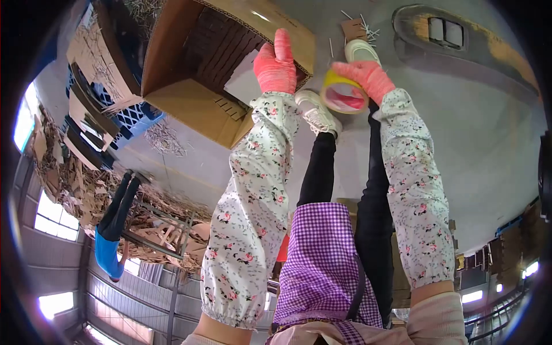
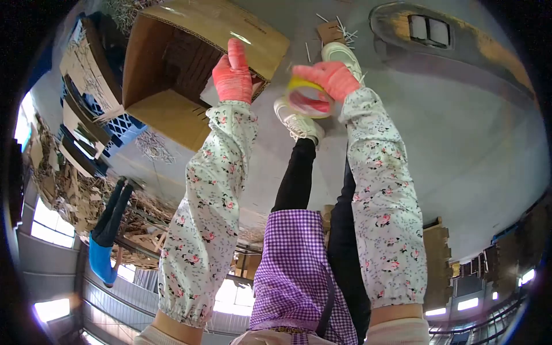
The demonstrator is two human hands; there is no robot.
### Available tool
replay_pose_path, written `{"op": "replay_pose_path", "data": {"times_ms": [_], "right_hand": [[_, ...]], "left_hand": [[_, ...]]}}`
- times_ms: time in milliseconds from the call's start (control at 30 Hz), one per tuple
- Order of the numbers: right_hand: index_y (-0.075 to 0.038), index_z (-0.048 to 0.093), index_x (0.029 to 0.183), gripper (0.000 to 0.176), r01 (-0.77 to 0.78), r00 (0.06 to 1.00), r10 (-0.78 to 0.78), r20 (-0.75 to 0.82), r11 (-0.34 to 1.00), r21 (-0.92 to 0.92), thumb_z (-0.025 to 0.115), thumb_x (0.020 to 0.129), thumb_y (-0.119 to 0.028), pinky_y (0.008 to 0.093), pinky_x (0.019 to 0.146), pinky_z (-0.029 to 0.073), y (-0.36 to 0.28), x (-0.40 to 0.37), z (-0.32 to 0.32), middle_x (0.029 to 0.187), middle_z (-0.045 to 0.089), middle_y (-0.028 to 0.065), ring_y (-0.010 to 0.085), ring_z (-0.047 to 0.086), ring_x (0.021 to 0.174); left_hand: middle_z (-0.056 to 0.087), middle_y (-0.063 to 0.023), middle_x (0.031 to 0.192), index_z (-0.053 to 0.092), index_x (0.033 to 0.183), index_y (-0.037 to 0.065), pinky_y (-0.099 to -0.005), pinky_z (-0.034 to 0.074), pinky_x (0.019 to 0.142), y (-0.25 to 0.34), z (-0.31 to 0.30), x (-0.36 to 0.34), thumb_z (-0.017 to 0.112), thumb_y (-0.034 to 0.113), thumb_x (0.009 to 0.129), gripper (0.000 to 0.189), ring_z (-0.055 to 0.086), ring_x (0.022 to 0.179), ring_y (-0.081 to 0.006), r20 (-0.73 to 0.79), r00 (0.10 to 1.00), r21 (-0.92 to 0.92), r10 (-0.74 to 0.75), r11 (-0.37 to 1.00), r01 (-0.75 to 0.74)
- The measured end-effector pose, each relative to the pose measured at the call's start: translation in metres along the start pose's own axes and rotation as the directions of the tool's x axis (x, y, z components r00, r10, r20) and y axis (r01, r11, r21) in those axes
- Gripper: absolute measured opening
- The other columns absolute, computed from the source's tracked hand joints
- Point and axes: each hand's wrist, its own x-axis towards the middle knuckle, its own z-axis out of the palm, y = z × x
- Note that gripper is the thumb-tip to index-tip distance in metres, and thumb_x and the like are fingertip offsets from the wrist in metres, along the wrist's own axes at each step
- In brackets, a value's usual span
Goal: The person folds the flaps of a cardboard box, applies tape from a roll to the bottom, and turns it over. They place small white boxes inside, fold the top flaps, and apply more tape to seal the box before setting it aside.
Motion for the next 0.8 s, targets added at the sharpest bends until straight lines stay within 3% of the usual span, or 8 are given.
{"op": "replay_pose_path", "data": {"times_ms": [200,233,333,467,567,600,633,800], "right_hand": [[0.000,0.067,0.089,0.054,0.106,0.994,-0.103,0.031,0.985,-0.139,0.069,0.073,-0.051,0.0262,0.057,0.047,0.027,-0.002,0.001,0.078,0.063,0.0055,0.0116,0.056,0.062],[0.000,0.067,0.091,0.053,-0.132,0.990,0.137,0.039,0.984,-0.119,0.068,0.074,-0.050,0.0271,0.067,0.048,0.018,-0.011,0.009,0.081,0.065,0.0071,0.0132,0.058,0.069],[0.000,0.066,0.091,0.054,-0.048,0.998,0.044,0.052,0.996,0.079,0.067,0.074,-0.051,0.0278,0.069,0.047,0.047,-0.008,0.037,0.077,0.064,0.0074,0.0138,0.058,0.070],[-0.008,0.063,0.097,0.032,0.106,0.991,-0.121,-0.057,0.971,-0.214,0.065,0.081,-0.035,0.0336,0.058,0.048,0.059,0.004,0.074,0.080,0.063,0.0077,0.0228,0.062,0.067],[-0.011,0.061,0.104,0.034,0.319,0.948,-0.320,-0.002,0.947,-0.044,0.065,0.081,-0.036,0.0373,0.062,0.050,0.074,0.011,0.080,0.087,0.063,0.0104,0.0278,0.062,0.074],[-0.008,0.061,0.101,0.039,0.142,0.990,-0.144,-0.009,0.965,0.220,0.067,0.079,-0.040,0.0340,0.059,0.050,0.059,0.002,0.089,0.080,0.062,0.0081,0.0229,0.060,0.067],[-0.006,0.060,0.099,0.045,-0.025,0.999,0.036,-0.015,0.878,0.477,0.068,0.077,-0.044,0.0307,0.055,0.050,0.043,-0.006,0.098,0.073,0.060,0.0057,0.0180,0.058,0.060],[-0.006,0.060,0.082,0.047,0.010,0.998,0.018,-0.067,0.918,0.397,0.072,0.070,-0.050,0.0267,0.049,0.049,0.063,0.015,0.085,0.061,0.051,0.0001,0.0105,0.048,0.049]], "left_hand": [[0.055,-0.0241,0.068,0.053,0.071,-0.004,-0.0429,0.043,0.066,0.003,0.003,-0.002,0.050,0.055,0.085,0.061,0.047,0.065,-0.0403,0.016,1.000,0.062,0.007,0.998,-0.008],[0.056,-0.0244,0.069,0.053,0.071,-0.004,-0.0434,0.043,0.067,0.005,0.003,-0.001,0.050,0.056,0.084,0.062,0.047,0.066,-0.0417,0.024,1.000,0.033,-0.014,0.999,0.013],[0.056,-0.0248,0.070,0.053,0.071,-0.004,-0.0441,0.043,0.067,0.006,0.005,-0.002,0.049,0.057,0.084,0.062,0.049,0.069,-0.0443,-0.003,1.000,0.105,0.010,0.994,-0.009],[0.060,-0.0247,0.080,0.058,0.082,-0.003,-0.0413,0.044,0.073,0.021,-0.001,-0.008,0.048,0.058,0.084,0.062,0.053,0.079,-0.0424,0.038,0.999,0.212,0.007,0.977,-0.014],[0.063,-0.0214,0.091,0.059,0.100,-0.002,-0.0414,0.043,0.080,0.021,-0.026,-0.004,0.048,0.062,0.082,0.067,0.058,0.089,-0.0378,0.441,0.897,0.056,-0.020,0.998,-0.005],[0.064,-0.0207,0.093,0.059,0.103,-0.002,-0.0416,0.042,0.082,0.016,-0.042,-0.002,0.048,0.062,0.081,0.068,0.059,0.091,-0.0368,0.581,0.814,-0.029,-0.007,0.999,0.029],[0.061,-0.0185,0.106,0.056,0.112,0.001,-0.0391,0.041,0.087,0.008,-0.069,0.008,0.055,0.060,0.078,0.068,0.057,0.099,-0.0325,0.705,0.692,0.134,0.153,0.930,-0.343],[0.054,-0.0112,0.118,0.053,0.117,0.006,-0.0394,0.030,0.103,-0.064,-0.201,-0.030,0.067,0.042,0.073,0.059,0.047,0.116,-0.0265,0.815,0.577,0.538,0.060,0.294,-0.790]]}}
